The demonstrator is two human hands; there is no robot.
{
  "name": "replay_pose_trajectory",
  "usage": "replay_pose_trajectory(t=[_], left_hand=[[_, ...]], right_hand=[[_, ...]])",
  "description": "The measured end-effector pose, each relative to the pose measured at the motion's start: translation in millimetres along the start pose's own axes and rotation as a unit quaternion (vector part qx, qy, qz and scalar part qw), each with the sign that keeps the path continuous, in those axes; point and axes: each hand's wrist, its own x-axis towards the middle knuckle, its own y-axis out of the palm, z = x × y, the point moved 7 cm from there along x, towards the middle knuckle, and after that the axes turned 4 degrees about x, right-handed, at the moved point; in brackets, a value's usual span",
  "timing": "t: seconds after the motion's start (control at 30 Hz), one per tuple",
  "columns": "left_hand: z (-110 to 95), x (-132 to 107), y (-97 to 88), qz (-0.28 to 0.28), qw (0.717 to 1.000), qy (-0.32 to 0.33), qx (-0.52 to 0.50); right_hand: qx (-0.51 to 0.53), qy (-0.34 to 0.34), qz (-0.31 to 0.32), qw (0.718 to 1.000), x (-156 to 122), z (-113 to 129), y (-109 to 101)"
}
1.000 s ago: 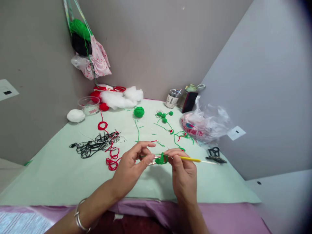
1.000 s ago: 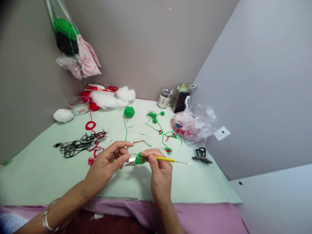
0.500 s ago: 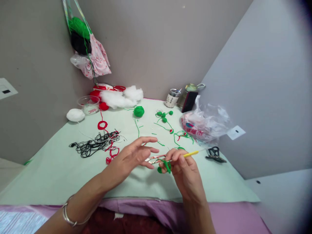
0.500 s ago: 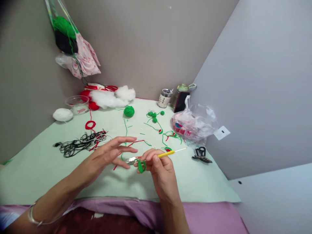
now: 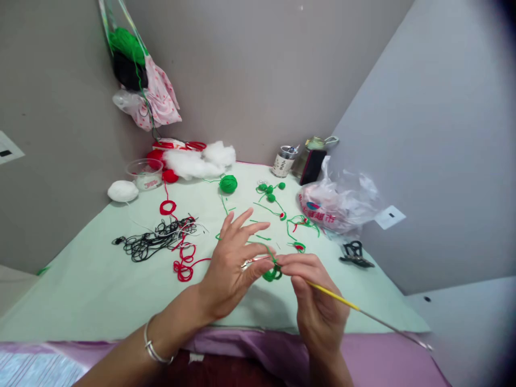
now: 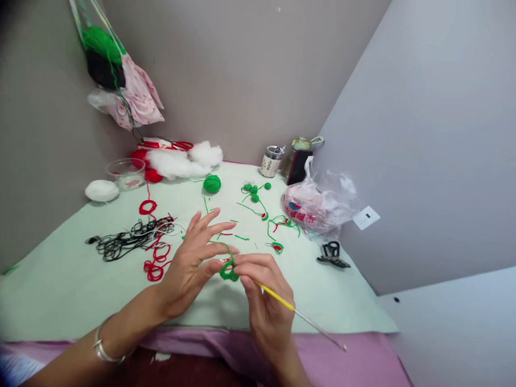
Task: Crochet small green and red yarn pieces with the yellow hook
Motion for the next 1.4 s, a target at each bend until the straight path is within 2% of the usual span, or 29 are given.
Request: replay_pose_trajectory(t=[0.13,0.23,0.33,0.53,0.7,0.8,0.87,0.93,1.0,1.07,1.13,1.2,1.27,1.4], left_hand=[[12,-10,9.1,-0.002,0.988,-0.12,-0.103],[18,-13,15.8,-0.017,0.956,-0.203,-0.21],[23,-13,20.2,-0.031,0.92,-0.259,-0.293],[25,-16,25.5,-0.039,0.887,-0.295,-0.353],[20,-20,38.5,0.002,0.852,-0.318,-0.415],[23,-20,42.2,0.028,0.826,-0.343,-0.447],[27,-19,37.3,0.017,0.83,-0.347,-0.436],[28,-16,29.3,0.008,0.861,-0.324,-0.393],[25,-14,21.6,0.01,0.907,-0.279,-0.316],[17,-11,14.6,0.009,0.953,-0.213,-0.215],[6,-10,9.7,0.004,0.985,-0.13,-0.116],[-4,-9,8.3,0.006,0.998,-0.046,-0.038],[-8,-10,8.2,0.01,1.0,0.016,0.022],[-10,-11,7.3,0.019,0.993,0.074,0.094]], right_hand=[[-0.067,-0.056,-0.006,0.996,-3,8,1],[-0.091,-0.081,-0.012,0.992,-3,12,4],[-0.108,-0.104,-0.014,0.989,-4,15,7],[-0.191,-0.158,-0.039,0.968,-15,14,10],[-0.285,-0.178,-0.052,0.94,-27,12,10],[-0.213,-0.153,-0.051,0.964,-22,11,6],[-0.124,-0.099,-0.054,0.986,-14,6,2],[-0.051,-0.035,-0.062,0.996,-8,-2,-2],[-0.001,0.013,-0.081,0.997,-6,-9,-7],[0.041,0.047,-0.102,0.993,-7,-15,-11],[0.071,0.076,-0.113,0.988,-10,-20,-14],[0.078,0.09,-0.114,0.986,-12,-20,-16],[0.067,0.096,-0.11,0.987,-13,-18,-16],[0.031,0.089,-0.099,0.991,-14,-11,-14]])
